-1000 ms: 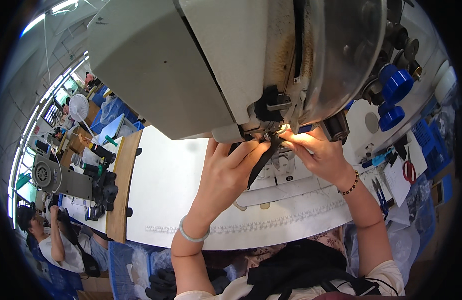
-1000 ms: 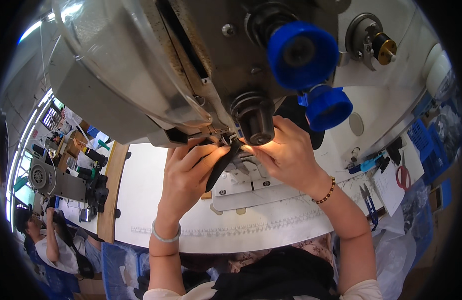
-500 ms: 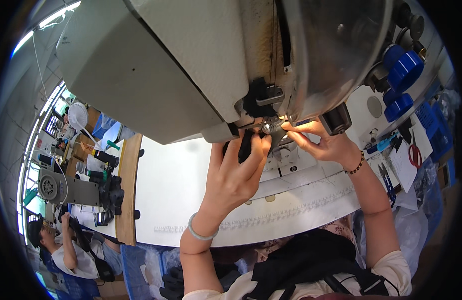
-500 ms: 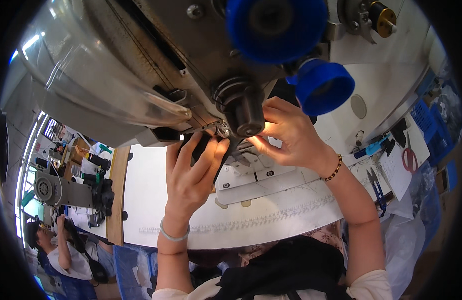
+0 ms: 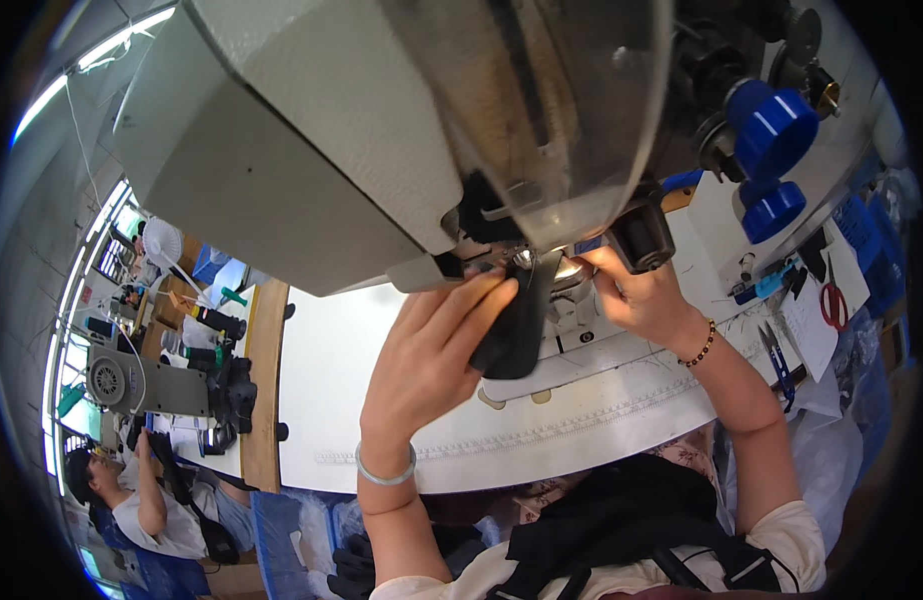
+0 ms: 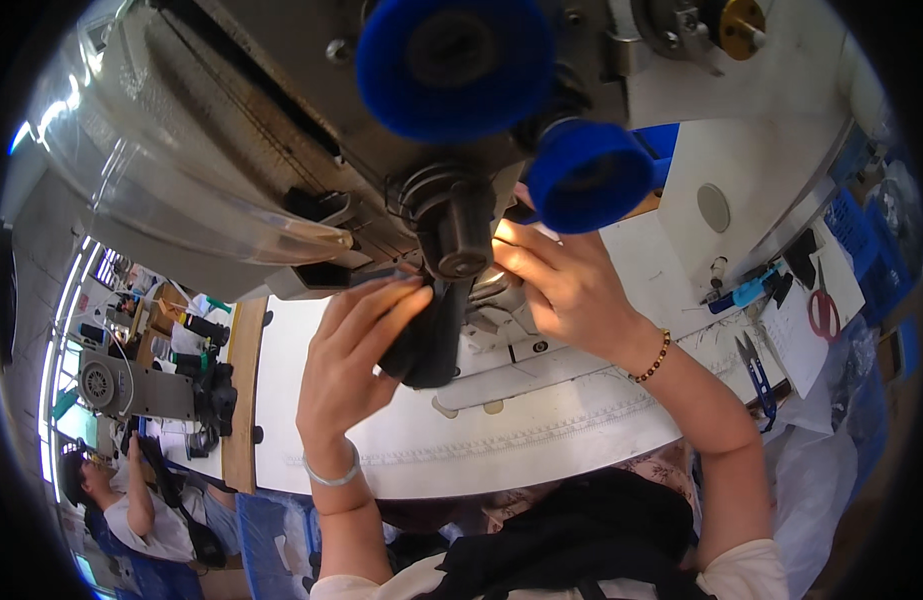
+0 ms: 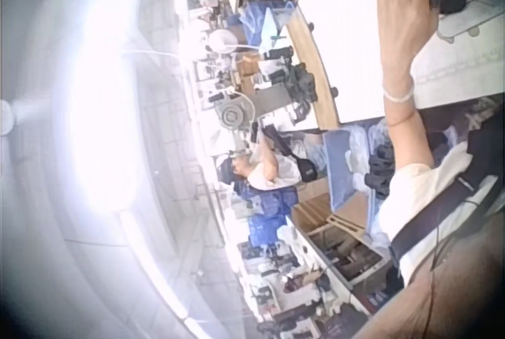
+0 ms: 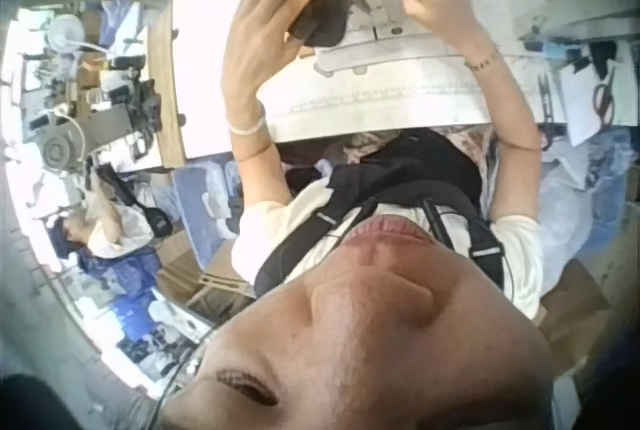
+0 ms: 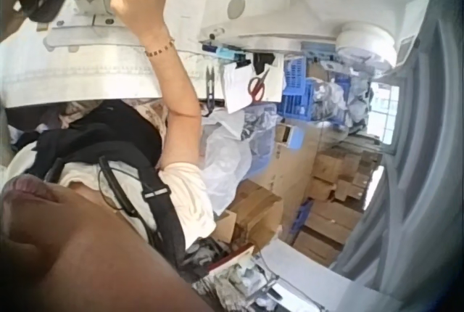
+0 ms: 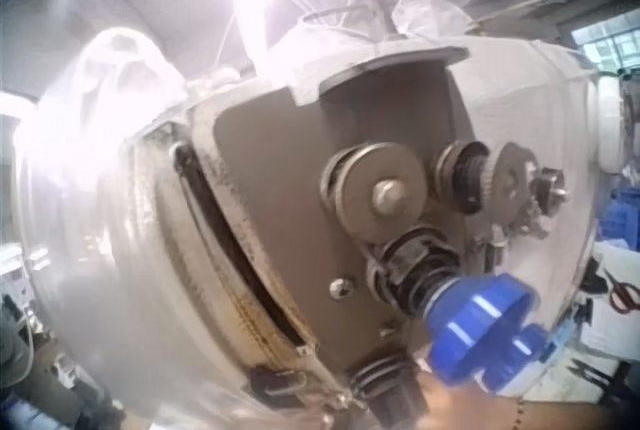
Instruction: The person stitches shoe components together using a sewing machine, guiding and rotating the fabric pieces under the needle by hand before setting them down.
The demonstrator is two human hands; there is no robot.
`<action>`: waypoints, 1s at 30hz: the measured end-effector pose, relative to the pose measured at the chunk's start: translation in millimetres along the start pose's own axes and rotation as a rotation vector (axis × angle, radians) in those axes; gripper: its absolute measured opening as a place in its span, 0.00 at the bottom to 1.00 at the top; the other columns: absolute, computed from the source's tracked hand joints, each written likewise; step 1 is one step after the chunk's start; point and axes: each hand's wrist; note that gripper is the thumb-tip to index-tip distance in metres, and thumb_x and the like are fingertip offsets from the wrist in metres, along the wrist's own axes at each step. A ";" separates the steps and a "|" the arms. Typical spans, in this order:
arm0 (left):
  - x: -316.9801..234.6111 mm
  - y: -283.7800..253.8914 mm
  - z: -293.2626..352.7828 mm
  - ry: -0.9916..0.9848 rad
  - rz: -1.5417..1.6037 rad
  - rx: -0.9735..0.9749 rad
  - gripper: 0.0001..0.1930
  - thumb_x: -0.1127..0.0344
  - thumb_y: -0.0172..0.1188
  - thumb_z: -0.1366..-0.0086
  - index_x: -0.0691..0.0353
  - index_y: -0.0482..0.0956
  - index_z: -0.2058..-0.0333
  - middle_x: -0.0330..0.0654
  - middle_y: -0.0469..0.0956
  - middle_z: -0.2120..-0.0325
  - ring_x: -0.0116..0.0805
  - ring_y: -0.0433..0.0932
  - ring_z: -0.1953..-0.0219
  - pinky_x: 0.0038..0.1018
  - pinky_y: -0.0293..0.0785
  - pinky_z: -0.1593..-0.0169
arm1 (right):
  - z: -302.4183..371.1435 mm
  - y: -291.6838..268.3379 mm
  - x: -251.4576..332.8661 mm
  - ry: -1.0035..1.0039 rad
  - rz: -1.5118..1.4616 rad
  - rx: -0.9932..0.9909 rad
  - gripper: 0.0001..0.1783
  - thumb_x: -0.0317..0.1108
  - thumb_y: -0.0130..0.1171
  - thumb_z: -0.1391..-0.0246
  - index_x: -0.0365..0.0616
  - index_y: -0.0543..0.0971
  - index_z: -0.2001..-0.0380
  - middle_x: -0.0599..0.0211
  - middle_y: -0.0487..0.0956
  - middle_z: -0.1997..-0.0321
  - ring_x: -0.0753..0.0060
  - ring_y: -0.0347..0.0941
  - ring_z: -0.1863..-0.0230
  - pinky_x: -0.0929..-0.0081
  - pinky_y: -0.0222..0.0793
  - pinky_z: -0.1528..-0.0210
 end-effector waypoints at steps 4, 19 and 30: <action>-14.5 -1.5 0.9 0.102 -0.136 0.012 0.33 0.72 0.63 0.64 0.63 0.77 0.50 0.39 0.75 0.56 0.37 0.72 0.60 0.33 0.68 0.53 | -2.9 1.0 2.7 0.027 -0.087 0.014 0.19 0.15 0.59 0.63 0.40 0.79 0.63 0.66 0.76 0.52 0.57 0.68 0.45 0.58 0.59 0.41; -9.0 0.2 -4.8 0.134 0.092 0.082 0.35 0.80 0.59 0.63 0.67 0.74 0.48 0.45 0.72 0.49 0.46 0.69 0.41 0.39 0.65 0.35 | 2.8 0.9 15.6 -0.213 -0.126 -0.039 0.13 0.24 0.63 0.55 0.41 0.80 0.63 0.67 0.79 0.56 0.63 0.74 0.49 0.66 0.73 0.46; -7.8 2.1 -2.9 0.159 0.063 0.059 0.32 0.80 0.58 0.61 0.69 0.75 0.50 0.45 0.73 0.50 0.44 0.70 0.42 0.39 0.67 0.36 | 6.1 4.8 16.5 -0.173 -0.135 -0.020 0.11 0.25 0.62 0.53 0.42 0.80 0.63 0.68 0.79 0.56 0.63 0.74 0.48 0.66 0.72 0.44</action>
Point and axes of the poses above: each hand's wrist, its own z-axis away from the middle knuckle, its own y-axis out of the palm, x = y × z
